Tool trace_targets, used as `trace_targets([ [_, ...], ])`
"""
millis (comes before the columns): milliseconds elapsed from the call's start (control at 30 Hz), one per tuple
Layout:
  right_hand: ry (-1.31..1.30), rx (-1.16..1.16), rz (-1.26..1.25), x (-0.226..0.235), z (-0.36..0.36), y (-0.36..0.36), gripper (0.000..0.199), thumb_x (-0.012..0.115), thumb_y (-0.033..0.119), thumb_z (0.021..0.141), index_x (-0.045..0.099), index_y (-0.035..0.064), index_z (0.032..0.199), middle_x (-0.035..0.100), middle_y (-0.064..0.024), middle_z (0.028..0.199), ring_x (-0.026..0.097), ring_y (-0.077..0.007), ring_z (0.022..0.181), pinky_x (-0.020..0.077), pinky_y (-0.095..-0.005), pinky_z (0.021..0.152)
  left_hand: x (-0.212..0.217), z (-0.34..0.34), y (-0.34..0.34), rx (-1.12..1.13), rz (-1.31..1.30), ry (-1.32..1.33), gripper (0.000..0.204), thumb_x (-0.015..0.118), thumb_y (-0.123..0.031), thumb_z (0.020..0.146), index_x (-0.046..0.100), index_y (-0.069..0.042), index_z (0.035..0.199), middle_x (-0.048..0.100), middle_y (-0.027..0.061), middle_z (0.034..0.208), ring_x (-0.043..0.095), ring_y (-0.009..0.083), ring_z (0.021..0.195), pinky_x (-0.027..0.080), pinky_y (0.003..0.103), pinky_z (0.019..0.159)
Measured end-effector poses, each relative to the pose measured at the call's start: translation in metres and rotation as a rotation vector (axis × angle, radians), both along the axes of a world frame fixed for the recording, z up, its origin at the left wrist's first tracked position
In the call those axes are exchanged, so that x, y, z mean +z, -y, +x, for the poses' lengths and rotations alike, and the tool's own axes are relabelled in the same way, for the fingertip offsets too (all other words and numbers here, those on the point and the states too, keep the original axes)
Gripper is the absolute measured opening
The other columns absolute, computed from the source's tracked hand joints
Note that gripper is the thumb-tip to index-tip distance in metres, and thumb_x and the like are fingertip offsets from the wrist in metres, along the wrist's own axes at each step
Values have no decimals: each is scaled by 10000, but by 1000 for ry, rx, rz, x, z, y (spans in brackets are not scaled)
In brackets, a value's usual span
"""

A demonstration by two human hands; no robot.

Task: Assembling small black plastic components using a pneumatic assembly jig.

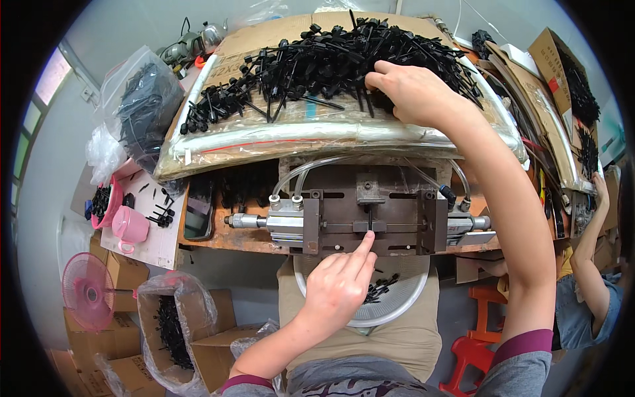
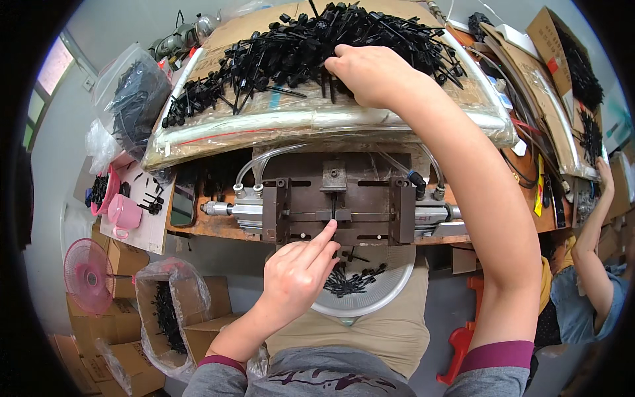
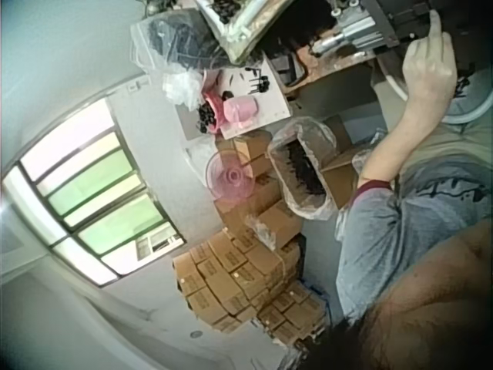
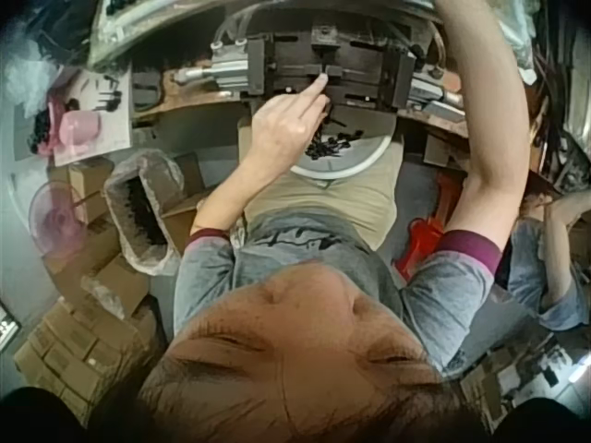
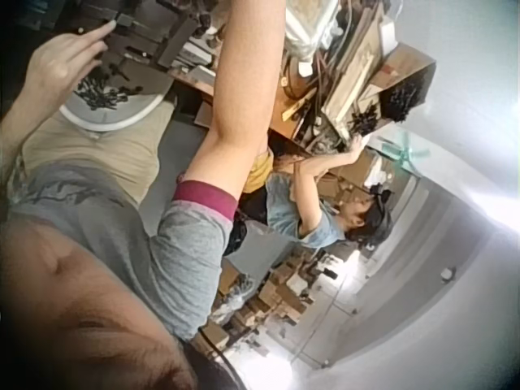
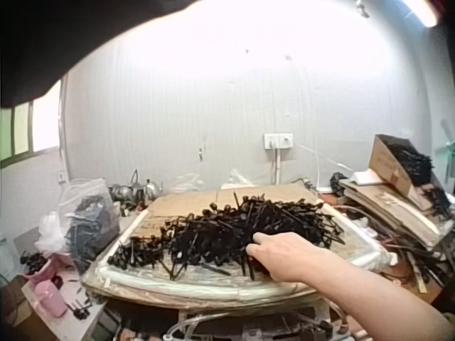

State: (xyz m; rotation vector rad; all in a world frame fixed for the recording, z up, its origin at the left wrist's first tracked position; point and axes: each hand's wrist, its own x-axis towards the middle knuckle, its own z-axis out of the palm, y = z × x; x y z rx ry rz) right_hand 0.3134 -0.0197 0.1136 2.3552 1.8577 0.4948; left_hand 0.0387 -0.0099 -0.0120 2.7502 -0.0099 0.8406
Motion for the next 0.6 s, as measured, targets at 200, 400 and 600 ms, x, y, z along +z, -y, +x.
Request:
trace_targets([
  [200,-39,17,-56,2,0,3,411,647,-80,725,645,59,1112,662,-116,1029,654,-283,1004,555,-386,823,2,4,-1,11,6,-52,266,774,-73,682,676,-16,923,660,134,1216,657,189,714,529,300,672],
  [400,-138,173,5,-3,3,6,398,599,-81,695,617,43,1073,653,-109,1029,638,-334,956,521,-420,808,4,7,-5,0,-15,-89,262,786,-95,685,662,-36,908,653,144,1231,655,197,662,519,290,634],
  [600,-479,296,459,-9,9,9,267,653,1,787,588,57,1039,620,-69,841,606,-178,724,479,-311,662,4,6,-5,3,-51,-97,242,790,-108,691,657,-63,888,654,126,1235,653,204,617,522,292,596],
])
